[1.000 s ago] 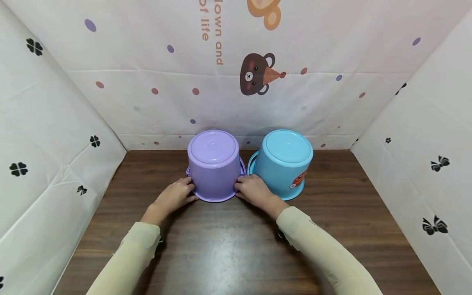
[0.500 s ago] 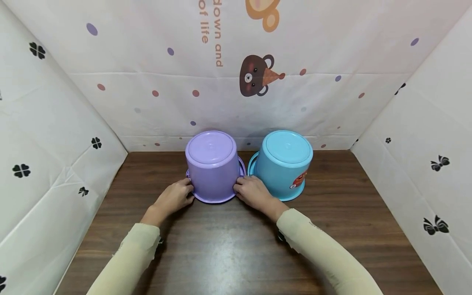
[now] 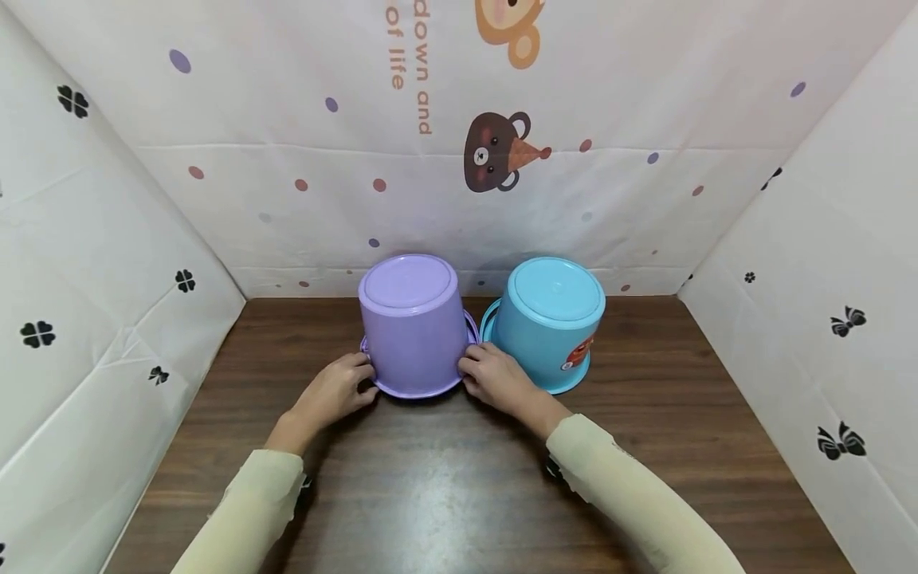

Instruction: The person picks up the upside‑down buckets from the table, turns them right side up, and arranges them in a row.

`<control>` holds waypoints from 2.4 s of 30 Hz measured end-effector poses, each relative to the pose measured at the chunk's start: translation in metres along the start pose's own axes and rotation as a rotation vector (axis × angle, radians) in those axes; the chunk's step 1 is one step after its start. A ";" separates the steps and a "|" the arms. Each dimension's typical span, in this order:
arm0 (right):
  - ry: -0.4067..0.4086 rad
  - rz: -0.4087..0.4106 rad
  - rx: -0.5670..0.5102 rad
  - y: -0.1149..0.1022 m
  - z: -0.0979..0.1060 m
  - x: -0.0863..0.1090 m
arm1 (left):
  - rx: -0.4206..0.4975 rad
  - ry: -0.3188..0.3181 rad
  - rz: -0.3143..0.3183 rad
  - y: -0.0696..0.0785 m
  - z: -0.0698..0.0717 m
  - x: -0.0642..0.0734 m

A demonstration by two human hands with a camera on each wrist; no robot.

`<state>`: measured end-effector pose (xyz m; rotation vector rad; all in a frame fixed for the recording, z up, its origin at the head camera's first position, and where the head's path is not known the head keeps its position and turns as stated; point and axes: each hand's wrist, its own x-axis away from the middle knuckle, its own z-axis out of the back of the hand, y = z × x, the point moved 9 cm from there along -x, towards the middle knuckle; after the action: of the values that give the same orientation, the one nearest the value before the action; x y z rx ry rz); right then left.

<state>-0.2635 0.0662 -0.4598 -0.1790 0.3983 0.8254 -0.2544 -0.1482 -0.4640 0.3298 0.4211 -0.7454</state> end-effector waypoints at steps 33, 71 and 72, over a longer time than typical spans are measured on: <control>0.211 -0.068 -0.400 0.023 0.035 0.005 | 0.327 0.333 0.327 -0.020 0.021 0.002; 0.546 -0.224 -0.814 0.015 0.078 0.027 | 0.333 0.644 0.239 0.026 0.098 -0.004; 0.560 -0.208 -0.800 0.013 0.082 0.027 | 0.326 0.646 0.237 0.027 0.101 -0.004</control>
<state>-0.2341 0.1186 -0.3964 -1.1946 0.5424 0.6823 -0.2124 -0.1705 -0.3703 0.9215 0.8539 -0.4580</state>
